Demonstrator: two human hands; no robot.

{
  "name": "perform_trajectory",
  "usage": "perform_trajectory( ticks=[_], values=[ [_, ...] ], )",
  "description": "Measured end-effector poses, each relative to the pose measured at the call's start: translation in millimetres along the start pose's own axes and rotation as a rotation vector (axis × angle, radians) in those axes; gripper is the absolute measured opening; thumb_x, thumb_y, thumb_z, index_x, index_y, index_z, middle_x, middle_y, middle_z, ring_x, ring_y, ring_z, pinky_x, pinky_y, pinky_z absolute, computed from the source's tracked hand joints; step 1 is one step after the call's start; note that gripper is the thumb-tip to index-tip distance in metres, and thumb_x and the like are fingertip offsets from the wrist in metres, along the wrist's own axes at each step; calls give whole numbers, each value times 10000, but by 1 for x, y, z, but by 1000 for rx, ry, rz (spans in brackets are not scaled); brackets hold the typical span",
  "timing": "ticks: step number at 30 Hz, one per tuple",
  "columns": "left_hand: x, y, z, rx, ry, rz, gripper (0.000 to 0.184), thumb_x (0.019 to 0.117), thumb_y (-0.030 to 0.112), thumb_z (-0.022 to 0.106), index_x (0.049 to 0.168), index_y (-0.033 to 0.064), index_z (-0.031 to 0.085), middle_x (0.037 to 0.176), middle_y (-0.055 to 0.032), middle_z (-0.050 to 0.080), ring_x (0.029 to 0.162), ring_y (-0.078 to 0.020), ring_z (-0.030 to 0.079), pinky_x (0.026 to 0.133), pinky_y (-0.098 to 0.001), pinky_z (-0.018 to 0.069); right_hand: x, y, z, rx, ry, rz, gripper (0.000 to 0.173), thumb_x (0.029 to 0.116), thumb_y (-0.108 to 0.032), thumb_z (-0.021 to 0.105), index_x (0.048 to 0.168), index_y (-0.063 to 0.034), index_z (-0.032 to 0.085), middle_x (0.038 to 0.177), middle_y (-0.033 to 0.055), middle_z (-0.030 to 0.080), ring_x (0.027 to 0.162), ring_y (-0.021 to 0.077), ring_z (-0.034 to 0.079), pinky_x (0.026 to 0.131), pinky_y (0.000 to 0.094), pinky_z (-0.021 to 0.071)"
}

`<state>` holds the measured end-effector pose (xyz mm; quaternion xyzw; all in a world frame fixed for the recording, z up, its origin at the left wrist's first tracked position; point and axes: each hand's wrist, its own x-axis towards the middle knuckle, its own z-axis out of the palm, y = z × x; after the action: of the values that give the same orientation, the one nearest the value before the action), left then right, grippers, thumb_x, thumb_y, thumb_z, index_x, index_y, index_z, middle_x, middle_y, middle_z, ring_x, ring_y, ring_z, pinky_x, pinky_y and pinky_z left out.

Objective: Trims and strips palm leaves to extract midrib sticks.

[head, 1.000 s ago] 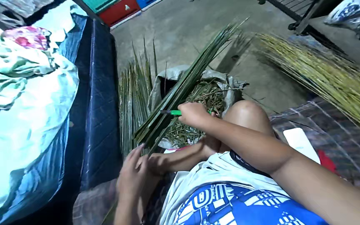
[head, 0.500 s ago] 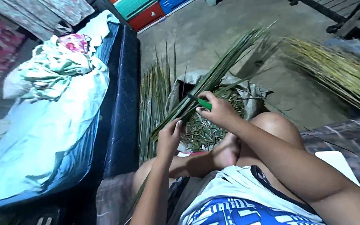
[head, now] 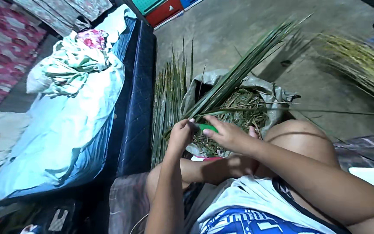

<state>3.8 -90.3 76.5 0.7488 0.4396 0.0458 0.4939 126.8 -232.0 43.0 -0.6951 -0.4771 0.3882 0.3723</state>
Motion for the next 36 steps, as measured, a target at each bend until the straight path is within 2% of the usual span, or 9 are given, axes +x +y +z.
perform_trajectory(
  ticks=[3,7,12,16,21,26,31,34,36],
  values=[
    [-4,-6,1,-64,-65,-7,334,1111,173,429,998,-17,679,609,31,527,451,-10,421,447,-160,370,6,7,-7,107,140,94,608,1105,-429,470,1621,-137,331,1122,254,681,984,403,665,884,612,509],
    [-7,-13,8,-65,-75,20,335,1113,183,418,1041,-10,683,594,45,490,459,-14,419,458,-165,370,15,21,-20,235,181,71,567,1109,-393,474,1607,-138,381,1430,201,602,1256,350,620,1056,583,470],
    [-10,-19,12,-109,-49,63,289,1107,168,428,1267,-2,597,687,14,512,503,-29,449,475,-182,396,13,19,-12,291,102,-3,516,1122,-363,445,1556,-84,467,1406,168,618,1123,241,649,972,442,518],
    [-15,-15,10,-102,-39,52,259,1112,136,393,1143,-7,607,698,-5,588,541,-46,555,519,-195,482,13,15,2,243,-36,34,470,1107,-355,500,1507,-110,525,1268,155,660,956,195,646,854,399,531],
    [-18,-20,7,-91,16,59,262,1076,80,389,1027,4,635,676,19,568,520,-26,507,492,-175,420,13,10,3,376,-188,76,463,1093,-290,548,1520,-135,458,1165,129,618,702,107,606,630,272,538],
    [-18,-30,3,-53,-3,148,238,1103,195,436,1057,67,631,691,63,495,519,-7,403,501,-183,365,10,8,5,551,-164,53,512,1085,-215,558,1544,-85,373,1037,95,602,647,85,605,584,234,547],
    [-30,-37,-4,-90,-42,155,273,1111,195,420,1142,33,638,636,68,497,466,9,415,450,-150,373,9,9,-7,557,-38,53,567,1073,-180,585,1589,-112,360,973,81,631,629,78,587,574,220,522],
    [-37,-33,-7,-79,-61,98,282,1114,171,405,1116,5,633,628,43,553,491,-21,526,480,-173,467,9,11,-6,450,-39,40,561,1072,-225,594,1585,-120,392,1068,111,639,654,90,581,604,243,520],
    [-37,-29,-6,-72,-25,84,254,1100,143,445,1185,-3,635,765,-1,667,593,-49,622,548,-202,526,9,10,0,404,-71,39,541,1080,-258,578,1578,-127,409,1153,129,642,689,99,590,625,261,520]
  ],
)
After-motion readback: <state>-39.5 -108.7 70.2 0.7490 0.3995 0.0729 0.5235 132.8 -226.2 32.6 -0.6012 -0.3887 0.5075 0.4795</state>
